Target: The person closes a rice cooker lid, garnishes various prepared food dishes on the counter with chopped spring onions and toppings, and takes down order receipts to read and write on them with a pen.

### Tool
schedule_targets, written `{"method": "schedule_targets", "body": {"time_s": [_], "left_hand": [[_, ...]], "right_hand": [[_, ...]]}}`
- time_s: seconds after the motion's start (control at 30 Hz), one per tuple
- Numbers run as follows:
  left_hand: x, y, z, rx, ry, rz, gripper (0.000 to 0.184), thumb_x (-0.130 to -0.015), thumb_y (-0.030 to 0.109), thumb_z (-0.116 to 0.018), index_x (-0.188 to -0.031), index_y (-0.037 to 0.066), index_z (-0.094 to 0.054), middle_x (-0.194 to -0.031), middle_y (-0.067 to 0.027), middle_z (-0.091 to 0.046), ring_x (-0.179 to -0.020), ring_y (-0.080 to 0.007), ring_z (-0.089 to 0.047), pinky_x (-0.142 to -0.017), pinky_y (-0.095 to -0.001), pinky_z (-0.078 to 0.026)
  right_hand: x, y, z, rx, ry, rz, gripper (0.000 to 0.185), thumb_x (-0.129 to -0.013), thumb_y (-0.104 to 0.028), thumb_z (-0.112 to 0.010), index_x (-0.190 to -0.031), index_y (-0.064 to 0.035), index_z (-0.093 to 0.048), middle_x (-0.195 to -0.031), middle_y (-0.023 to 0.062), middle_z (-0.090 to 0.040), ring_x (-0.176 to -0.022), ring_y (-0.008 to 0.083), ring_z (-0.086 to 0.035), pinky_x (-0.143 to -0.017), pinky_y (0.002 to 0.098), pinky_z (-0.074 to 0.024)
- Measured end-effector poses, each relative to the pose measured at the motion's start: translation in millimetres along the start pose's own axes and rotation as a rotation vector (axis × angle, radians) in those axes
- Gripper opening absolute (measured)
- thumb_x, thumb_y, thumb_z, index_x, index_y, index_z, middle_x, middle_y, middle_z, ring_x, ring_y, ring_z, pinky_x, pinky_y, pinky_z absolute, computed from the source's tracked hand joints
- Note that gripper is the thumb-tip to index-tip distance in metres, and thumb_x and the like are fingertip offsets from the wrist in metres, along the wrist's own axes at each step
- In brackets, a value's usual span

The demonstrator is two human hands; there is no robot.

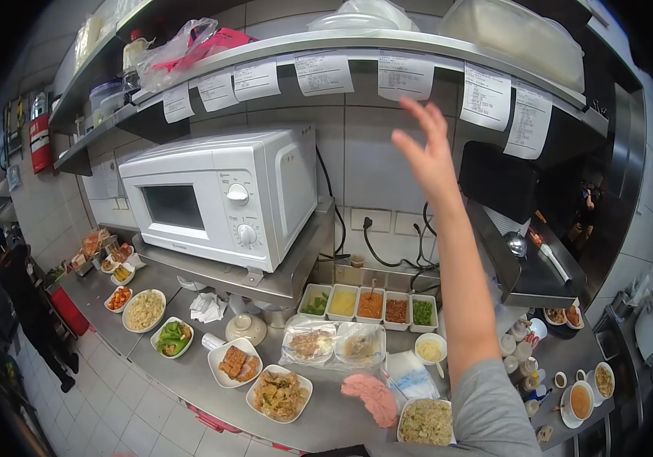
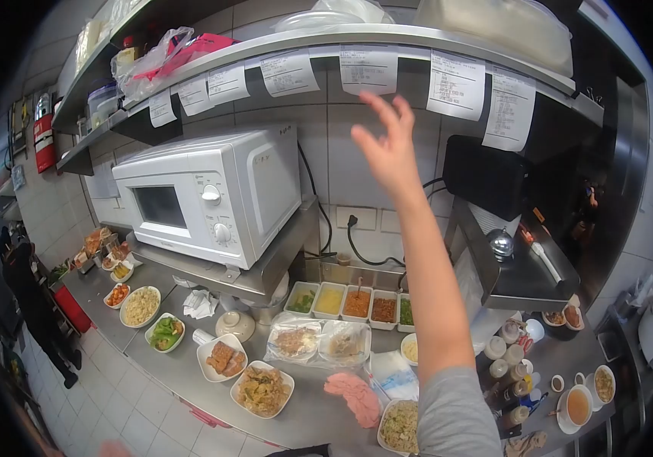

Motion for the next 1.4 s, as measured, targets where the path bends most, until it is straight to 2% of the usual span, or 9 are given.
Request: {"method": "schedule_targets", "body": {"time_s": [0.07,0.13,0.2,0.27,0.47,0.53,0.67,0.87,1.4], "left_hand": [[63.8,-15.7,-53.2,0.007,-0.059,0.352,0.047,-0.091,0.038,-0.037,-0.116,-0.002,-0.043,-0.106,-0.0243,-0.052,-0.088,-0.0368,-0.055,-0.070,-0.0459,-0.053],[100.8,-58.0,-84.6,-0.062,-0.510,0.489,0.050,-0.090,0.043,-0.038,-0.131,0.015,-0.035,-0.128,-0.0096,-0.041,-0.116,-0.0267,-0.043,-0.090,-0.0402,-0.039],[163.1,-50.5,-130.4,-0.092,-0.744,0.456,0.045,-0.092,0.039,-0.037,-0.124,0.007,-0.040,-0.107,-0.0093,-0.052,-0.090,-0.0212,-0.057,-0.074,-0.0292,-0.047],[205.9,-31.6,-171.5,-0.012,-1.001,0.574,0.042,-0.094,0.036,-0.036,-0.118,0.004,-0.043,-0.102,-0.0103,-0.054,-0.088,-0.0207,-0.058,-0.074,-0.0301,-0.047],[290.4,63.2,-275.0,0.255,-1.564,0.289,0.022,-0.092,0.015,-0.039,-0.099,-0.002,-0.053,-0.105,-0.0115,-0.055,-0.091,-0.0175,-0.056,-0.080,-0.0263,-0.043],[305.4,87.6,-308.9,0.386,-1.699,0.056,0.020,-0.089,0.012,-0.044,-0.097,-0.002,-0.056,-0.115,-0.0138,-0.051,-0.108,-0.0205,-0.048,-0.090,-0.0316,-0.038],[349.9,153.6,-356.7,0.670,-1.794,0.090,0.026,-0.090,0.014,-0.048,-0.111,0.001,-0.056,-0.130,-0.0157,-0.039,-0.123,-0.0244,-0.037,-0.101,-0.0382,-0.030],[375.8,152.7,-389.3,0.749,-1.753,0.157,0.037,-0.079,0.003,-0.064,-0.115,0.000,-0.056,-0.118,-0.0124,-0.051,-0.107,-0.0180,-0.052,-0.087,-0.0278,-0.046],[370.6,147.5,-376.6,0.597,-1.860,0.047,0.054,-0.071,-0.013,-0.054,-0.123,-0.002,-0.048,-0.128,-0.0121,-0.041,-0.109,-0.0182,-0.050,-0.092,-0.0308,-0.045]], "right_hand": [[-28.1,2.9,1.3,-0.005,0.071,0.025,0.040,-0.077,-0.016,-0.064,-0.115,-0.0100,-0.057,-0.125,0.0091,-0.045,-0.127,0.0240,-0.028,-0.102,0.0372,-0.0257],[-46.6,6.9,2.0,-0.098,0.019,0.015,0.034,-0.077,-0.014,-0.062,-0.110,-0.0086,-0.061,-0.120,0.0075,-0.047,-0.121,0.0220,-0.035,-0.100,0.0342,-0.0282],[-54.2,12.8,1.3,-0.281,-0.155,-0.041,0.028,-0.078,-0.012,-0.061,-0.105,-0.0063,-0.064,-0.114,0.0059,-0.050,-0.112,0.0192,-0.043,-0.096,0.0308,-0.0317],[-47.4,10.1,4.4,-0.302,-0.198,-0.103,0.026,-0.078,-0.009,-0.059,-0.103,-0.0037,-0.064,-0.109,0.0050,-0.052,-0.103,0.0160,-0.047,-0.092,0.0279,-0.0334],[23.3,-33.4,10.7,-0.278,-0.372,-0.149,0.025,-0.081,-0.003,-0.054,-0.104,0.0000,-0.063,-0.107,0.0058,-0.055,-0.101,0.0149,-0.051,-0.091,0.0261,-0.0356],[52.2,-49.9,2.5,-0.285,-0.423,-0.165,0.024,-0.081,-0.002,-0.053,-0.104,0.0003,-0.063,-0.108,0.0065,-0.055,-0.102,0.0159,-0.051,-0.091,0.0272,-0.0367],[94.0,-69.7,-16.6,-0.292,-0.488,-0.161,0.024,-0.082,0.000,-0.052,-0.104,0.0000,-0.063,-0.110,0.0085,-0.056,-0.104,0.0175,-0.052,-0.091,0.0289,-0.0383],[114.7,-83.1,-21.4,-0.282,-0.528,-0.164,0.025,-0.082,0.000,-0.052,-0.104,-0.0013,-0.063,-0.109,0.0089,-0.056,-0.102,0.0173,-0.052,-0.087,0.0284,-0.0404],[118.3,-69.1,-20.5,-0.470,-0.525,-0.323,0.026,-0.083,0.000,-0.052,-0.108,0.0017,-0.059,-0.109,0.0052,-0.052,-0.101,0.0132,-0.050,-0.087,0.0254,-0.0392]]}}
Point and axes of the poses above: each hand's wrist, its own x-axis away from the middle knuckle, its own z-axis out of the back of the hand, y = z × x, the point moved 3 cm from there along -x, towards the middle knuckle
